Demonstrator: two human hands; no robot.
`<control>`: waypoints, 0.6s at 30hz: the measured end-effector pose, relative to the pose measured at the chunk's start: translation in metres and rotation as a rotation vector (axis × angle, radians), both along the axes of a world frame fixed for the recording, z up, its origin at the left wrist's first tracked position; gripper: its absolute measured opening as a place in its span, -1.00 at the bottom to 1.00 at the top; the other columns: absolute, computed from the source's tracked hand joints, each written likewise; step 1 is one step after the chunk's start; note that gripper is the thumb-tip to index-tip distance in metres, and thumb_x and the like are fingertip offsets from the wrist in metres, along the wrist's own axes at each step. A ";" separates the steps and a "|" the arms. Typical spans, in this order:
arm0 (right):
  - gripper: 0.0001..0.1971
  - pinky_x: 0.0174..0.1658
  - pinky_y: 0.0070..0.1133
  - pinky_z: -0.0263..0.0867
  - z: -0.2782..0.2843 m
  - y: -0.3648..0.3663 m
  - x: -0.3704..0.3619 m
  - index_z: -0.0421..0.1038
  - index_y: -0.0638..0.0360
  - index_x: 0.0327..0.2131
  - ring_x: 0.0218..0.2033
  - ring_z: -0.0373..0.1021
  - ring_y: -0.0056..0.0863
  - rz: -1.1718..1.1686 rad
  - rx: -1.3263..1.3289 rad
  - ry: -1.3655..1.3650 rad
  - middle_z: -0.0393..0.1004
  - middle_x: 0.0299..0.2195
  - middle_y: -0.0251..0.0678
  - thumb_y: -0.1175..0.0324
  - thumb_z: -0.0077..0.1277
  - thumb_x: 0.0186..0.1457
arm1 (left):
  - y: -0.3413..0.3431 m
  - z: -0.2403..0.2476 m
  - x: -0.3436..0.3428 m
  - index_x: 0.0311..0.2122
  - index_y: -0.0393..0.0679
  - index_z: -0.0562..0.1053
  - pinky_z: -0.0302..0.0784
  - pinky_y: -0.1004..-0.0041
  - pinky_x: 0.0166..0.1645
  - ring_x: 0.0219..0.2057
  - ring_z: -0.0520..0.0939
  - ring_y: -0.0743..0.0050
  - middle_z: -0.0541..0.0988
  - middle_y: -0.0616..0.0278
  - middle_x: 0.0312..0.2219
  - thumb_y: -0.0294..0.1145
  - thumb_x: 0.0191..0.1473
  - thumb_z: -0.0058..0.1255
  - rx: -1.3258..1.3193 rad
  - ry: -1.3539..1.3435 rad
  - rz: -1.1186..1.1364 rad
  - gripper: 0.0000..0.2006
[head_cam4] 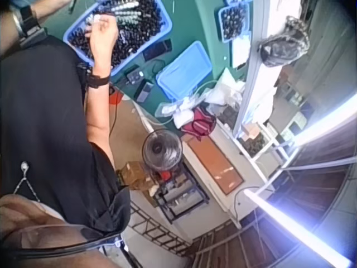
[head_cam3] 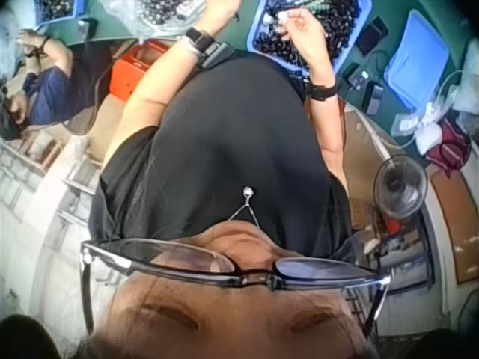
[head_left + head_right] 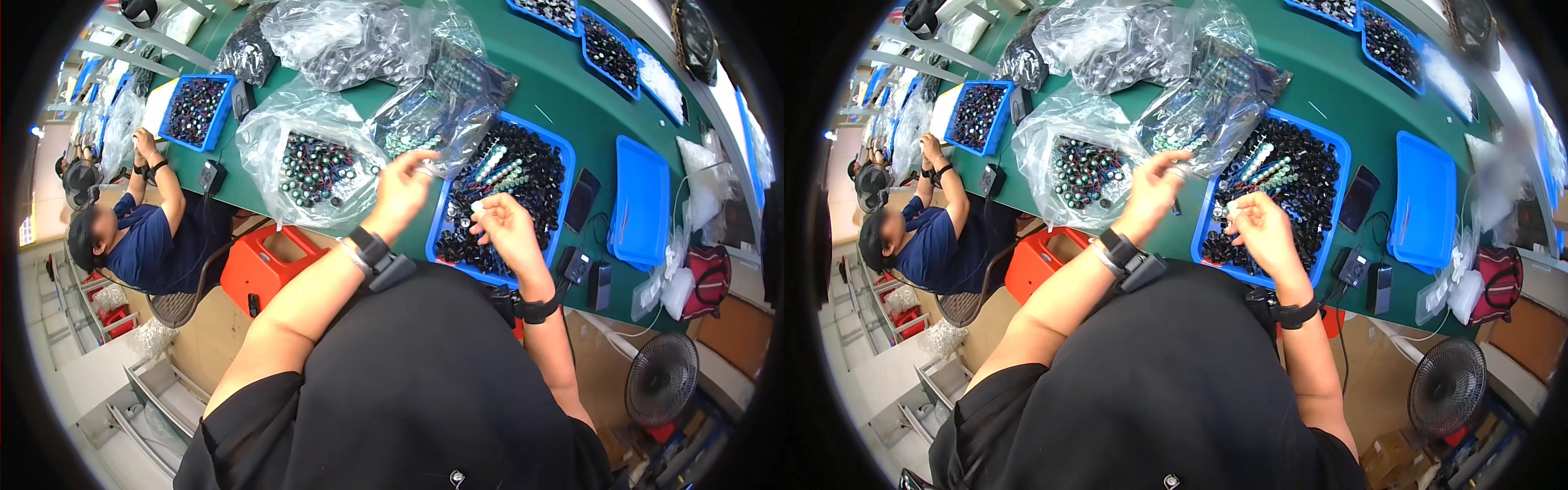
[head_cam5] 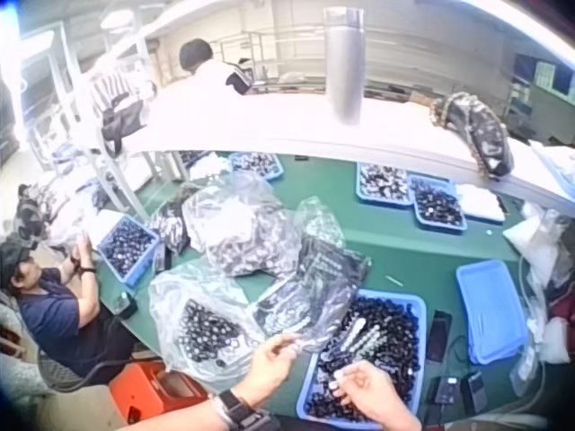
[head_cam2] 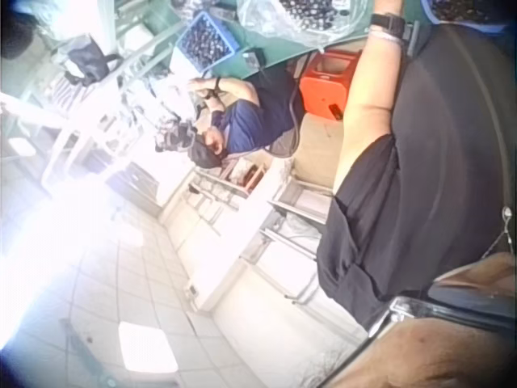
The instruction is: The person repeatedly picks up small cylindrical electronic components from a blue tray and a plastic bag, then attaches a small white piece to one end of each component. The person places the assembled units back into the tray. The task is performed by hand without visible tools.
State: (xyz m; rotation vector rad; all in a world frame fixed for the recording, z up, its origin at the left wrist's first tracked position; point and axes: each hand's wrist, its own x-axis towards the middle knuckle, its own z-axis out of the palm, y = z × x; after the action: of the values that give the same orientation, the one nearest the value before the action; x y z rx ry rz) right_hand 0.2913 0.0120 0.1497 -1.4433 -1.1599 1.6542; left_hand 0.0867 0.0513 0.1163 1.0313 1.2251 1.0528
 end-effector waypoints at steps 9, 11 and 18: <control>-0.86 -0.45 -0.69 0.31 -0.032 -0.001 0.053 0.31 0.22 -0.21 -0.47 0.40 -0.62 -0.231 -0.070 -0.040 0.45 -0.35 -0.29 0.47 -0.12 0.13 | 0.024 -0.048 -0.120 -0.13 -0.36 0.41 0.55 0.53 -0.21 -0.38 0.58 0.45 0.54 0.12 -0.34 -0.56 0.06 -0.10 -0.252 -0.069 0.406 -0.76; -0.83 -0.44 -0.70 0.27 -0.039 -0.004 0.058 0.31 0.19 -0.19 -0.44 0.39 -0.62 -0.230 -0.094 -0.043 0.45 -0.34 -0.32 0.42 -0.09 0.13 | 0.019 -0.043 -0.129 -0.21 -0.38 0.42 0.54 0.54 -0.29 -0.44 0.56 0.47 0.52 0.14 -0.39 -0.56 0.03 -0.06 -0.241 -0.005 0.430 -0.80; -0.77 -0.48 -0.69 0.28 -0.037 -0.010 0.054 0.30 0.20 -0.11 -0.47 0.40 -0.62 -0.256 -0.159 0.028 0.48 -0.27 -0.29 0.41 -0.12 0.15 | 0.009 -0.109 -0.187 -0.19 -0.24 0.49 0.48 0.35 -0.26 -0.43 0.58 0.20 0.57 0.02 -0.43 -0.40 -0.13 0.10 -0.026 0.831 0.395 -0.68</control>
State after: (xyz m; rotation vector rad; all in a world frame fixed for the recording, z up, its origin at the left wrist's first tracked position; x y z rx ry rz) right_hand 0.3450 0.0025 0.1128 -1.5881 -0.8040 1.6090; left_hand -0.1001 0.0605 0.0069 1.2903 2.1758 0.9080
